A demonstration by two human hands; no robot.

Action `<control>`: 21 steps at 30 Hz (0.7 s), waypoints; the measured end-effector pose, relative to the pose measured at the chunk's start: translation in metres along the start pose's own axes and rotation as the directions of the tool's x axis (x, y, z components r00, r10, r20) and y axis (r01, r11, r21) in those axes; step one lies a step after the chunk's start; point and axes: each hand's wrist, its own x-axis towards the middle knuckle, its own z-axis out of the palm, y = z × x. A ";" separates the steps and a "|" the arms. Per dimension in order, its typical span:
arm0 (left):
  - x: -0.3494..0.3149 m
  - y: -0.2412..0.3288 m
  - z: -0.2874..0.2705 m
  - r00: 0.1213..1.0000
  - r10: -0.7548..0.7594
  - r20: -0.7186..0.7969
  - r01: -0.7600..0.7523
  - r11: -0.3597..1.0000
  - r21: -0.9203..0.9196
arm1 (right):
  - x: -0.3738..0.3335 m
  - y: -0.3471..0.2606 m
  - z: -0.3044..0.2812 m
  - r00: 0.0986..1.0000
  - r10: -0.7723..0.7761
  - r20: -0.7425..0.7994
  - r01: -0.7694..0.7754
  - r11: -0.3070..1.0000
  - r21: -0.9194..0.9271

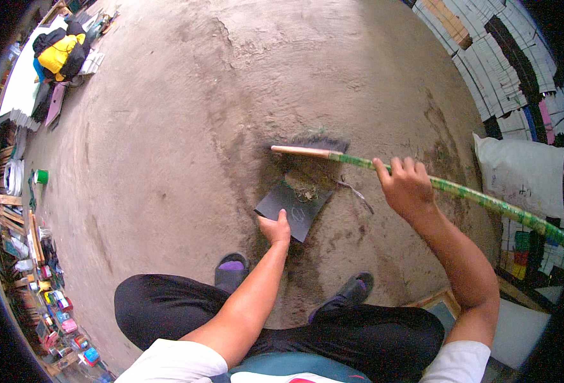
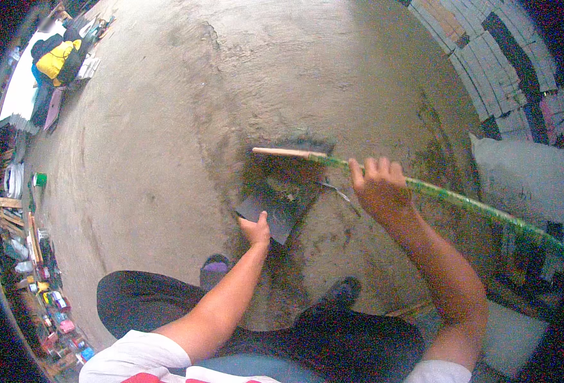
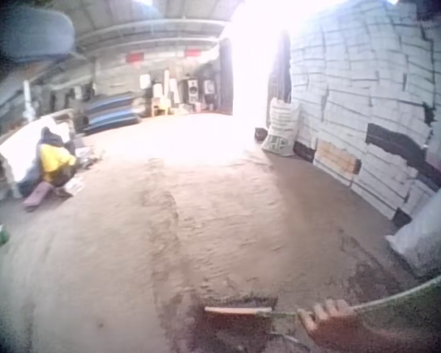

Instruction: The person collects small debris and a dark rectangular object into a white sack, then sweeps the floor with a broom and dustpan, transferring the swept debris into the sack. The person moves around a cluttered workshop area while performing the cleaning.

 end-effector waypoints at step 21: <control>0.000 -0.010 0.003 0.999 0.042 -0.007 -0.041 0.996 0.083 | -0.068 -0.040 -0.020 0.989 0.132 0.064 -0.136 0.989 0.063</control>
